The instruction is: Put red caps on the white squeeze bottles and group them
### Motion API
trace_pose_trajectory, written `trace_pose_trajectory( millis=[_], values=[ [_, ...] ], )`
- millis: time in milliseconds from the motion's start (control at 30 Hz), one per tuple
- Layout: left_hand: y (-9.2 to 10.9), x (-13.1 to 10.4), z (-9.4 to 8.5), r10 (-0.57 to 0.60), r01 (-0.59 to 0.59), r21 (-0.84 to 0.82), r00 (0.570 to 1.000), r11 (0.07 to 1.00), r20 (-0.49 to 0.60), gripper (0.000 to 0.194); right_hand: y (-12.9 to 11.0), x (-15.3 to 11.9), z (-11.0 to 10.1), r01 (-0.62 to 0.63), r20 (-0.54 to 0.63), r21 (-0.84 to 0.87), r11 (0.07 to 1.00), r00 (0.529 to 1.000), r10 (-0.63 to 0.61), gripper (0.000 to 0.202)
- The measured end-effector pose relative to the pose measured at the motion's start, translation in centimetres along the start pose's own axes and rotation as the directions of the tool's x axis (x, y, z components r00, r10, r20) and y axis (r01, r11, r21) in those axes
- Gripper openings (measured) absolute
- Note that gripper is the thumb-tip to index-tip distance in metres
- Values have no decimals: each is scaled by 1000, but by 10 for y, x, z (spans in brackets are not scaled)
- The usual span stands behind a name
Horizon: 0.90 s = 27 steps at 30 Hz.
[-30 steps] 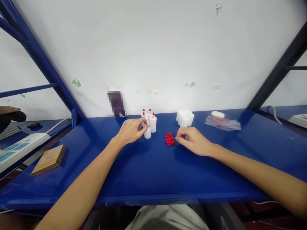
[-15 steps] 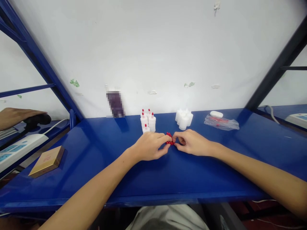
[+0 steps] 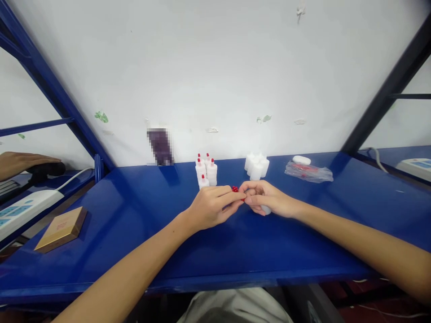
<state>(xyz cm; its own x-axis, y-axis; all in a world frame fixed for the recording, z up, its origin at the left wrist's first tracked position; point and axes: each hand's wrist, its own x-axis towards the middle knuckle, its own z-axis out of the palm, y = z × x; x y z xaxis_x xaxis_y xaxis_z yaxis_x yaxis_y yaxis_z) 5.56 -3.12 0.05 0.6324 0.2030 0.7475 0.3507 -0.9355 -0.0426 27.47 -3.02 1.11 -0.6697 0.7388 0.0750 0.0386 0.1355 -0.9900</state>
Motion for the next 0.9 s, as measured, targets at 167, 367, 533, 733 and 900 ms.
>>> trace_pose_trajectory(
  millis=[167, 367, 533, 733, 900],
  values=[
    [14, 6, 4, -193, 212, -121, 969, 970, 154, 13, -5, -5, 10, 112, 40, -206, 972, 994, -106, 19],
    [28, 12, 7, -294, 363, -257, 916, 895, 272, 11, -4, -9, 18, 206, 47, -530, 823, 976, -214, 12],
    [24, 7, 12, -280, 348, -310, 928, 885, 245, 13, -2, -9, 24, 226, 41, -627, 746, 965, -257, 13],
    [21, 5, 14, -182, 212, -260, 974, 942, 135, 8, -3, -10, 25, 220, 42, -570, 792, 970, -239, 10],
    [24, 8, 13, -225, 229, -324, 973, 918, 49, 8, -8, -13, 27, 157, 13, -600, 785, 982, -186, 17]
  ],
)
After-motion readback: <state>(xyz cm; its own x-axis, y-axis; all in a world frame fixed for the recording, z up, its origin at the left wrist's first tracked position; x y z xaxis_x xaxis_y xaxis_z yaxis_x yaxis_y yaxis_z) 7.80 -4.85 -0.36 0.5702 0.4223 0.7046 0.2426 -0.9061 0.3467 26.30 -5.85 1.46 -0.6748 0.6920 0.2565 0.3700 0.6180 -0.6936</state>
